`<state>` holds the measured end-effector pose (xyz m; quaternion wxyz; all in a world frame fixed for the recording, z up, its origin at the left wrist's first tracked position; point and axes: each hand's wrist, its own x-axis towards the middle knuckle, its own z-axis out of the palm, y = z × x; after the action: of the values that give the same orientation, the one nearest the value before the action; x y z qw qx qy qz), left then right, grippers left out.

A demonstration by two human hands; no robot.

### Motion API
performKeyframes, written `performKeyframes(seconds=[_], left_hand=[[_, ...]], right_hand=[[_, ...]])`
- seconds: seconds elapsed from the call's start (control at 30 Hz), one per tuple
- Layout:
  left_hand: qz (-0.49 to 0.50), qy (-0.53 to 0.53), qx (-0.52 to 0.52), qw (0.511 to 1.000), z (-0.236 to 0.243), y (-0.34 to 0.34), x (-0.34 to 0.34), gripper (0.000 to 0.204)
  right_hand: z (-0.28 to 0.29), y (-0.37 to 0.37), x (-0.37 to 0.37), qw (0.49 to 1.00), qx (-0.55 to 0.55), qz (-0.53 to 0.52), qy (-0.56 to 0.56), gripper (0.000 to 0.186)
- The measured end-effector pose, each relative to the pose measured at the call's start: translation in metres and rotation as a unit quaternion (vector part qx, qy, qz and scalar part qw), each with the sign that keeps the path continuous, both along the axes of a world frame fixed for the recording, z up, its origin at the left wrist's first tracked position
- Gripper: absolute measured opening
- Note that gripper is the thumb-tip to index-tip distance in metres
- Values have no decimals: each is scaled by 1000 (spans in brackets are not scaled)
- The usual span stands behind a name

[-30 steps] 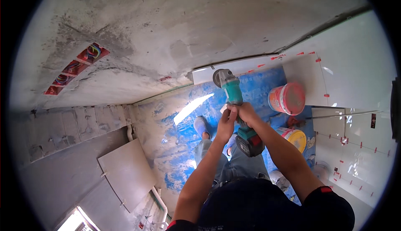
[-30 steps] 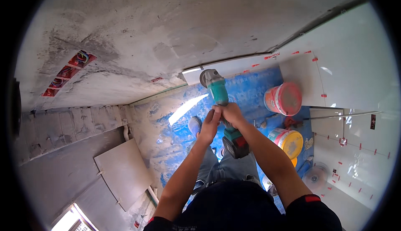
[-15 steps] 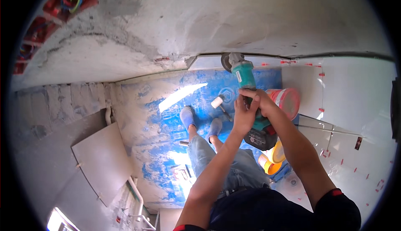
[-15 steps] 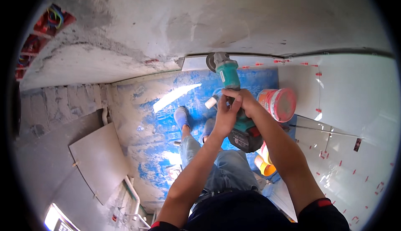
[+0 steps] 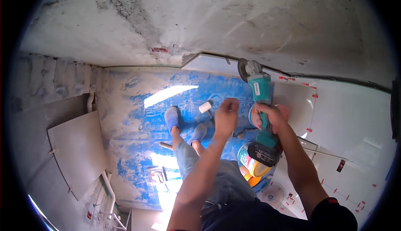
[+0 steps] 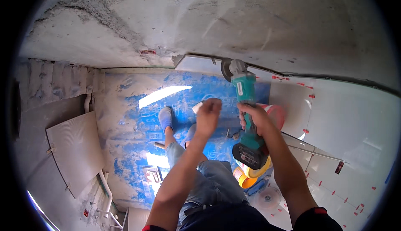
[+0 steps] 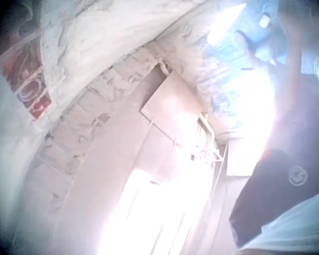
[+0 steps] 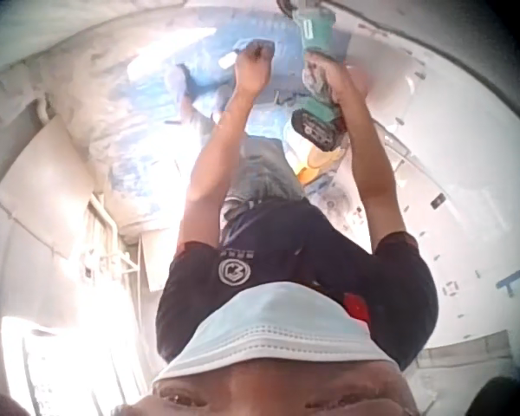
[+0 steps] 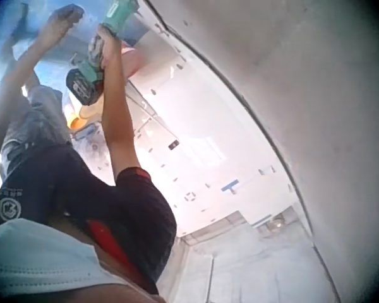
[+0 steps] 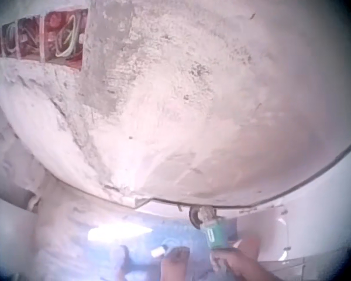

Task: The person holds a power grinder and uses it to grind the edge of a white tile piece held against a wall.

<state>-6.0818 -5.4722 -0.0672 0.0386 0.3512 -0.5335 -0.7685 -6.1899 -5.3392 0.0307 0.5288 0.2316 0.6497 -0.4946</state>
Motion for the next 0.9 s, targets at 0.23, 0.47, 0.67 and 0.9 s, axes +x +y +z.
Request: performKeyframes(seconds=[0.23, 0.47, 0.67, 0.9], left_hand=[[14, -45, -38, 998, -72, -67, -92, 30], [-62, -70, 50, 994, -91, -70, -149, 24], [-65, -55, 36, 996, -111, -73, -140, 17], [-14, 40, 12, 999, -128, -63, -132, 10]], right_hand=[[15, 50, 58, 989, 39, -111, 93, 20], [-4, 89, 101, 967, 29, -254, 19, 15], [-22, 109, 117, 963, 25, -267, -3, 15], [-53, 103, 101, 969, -33, -233, 77, 14]])
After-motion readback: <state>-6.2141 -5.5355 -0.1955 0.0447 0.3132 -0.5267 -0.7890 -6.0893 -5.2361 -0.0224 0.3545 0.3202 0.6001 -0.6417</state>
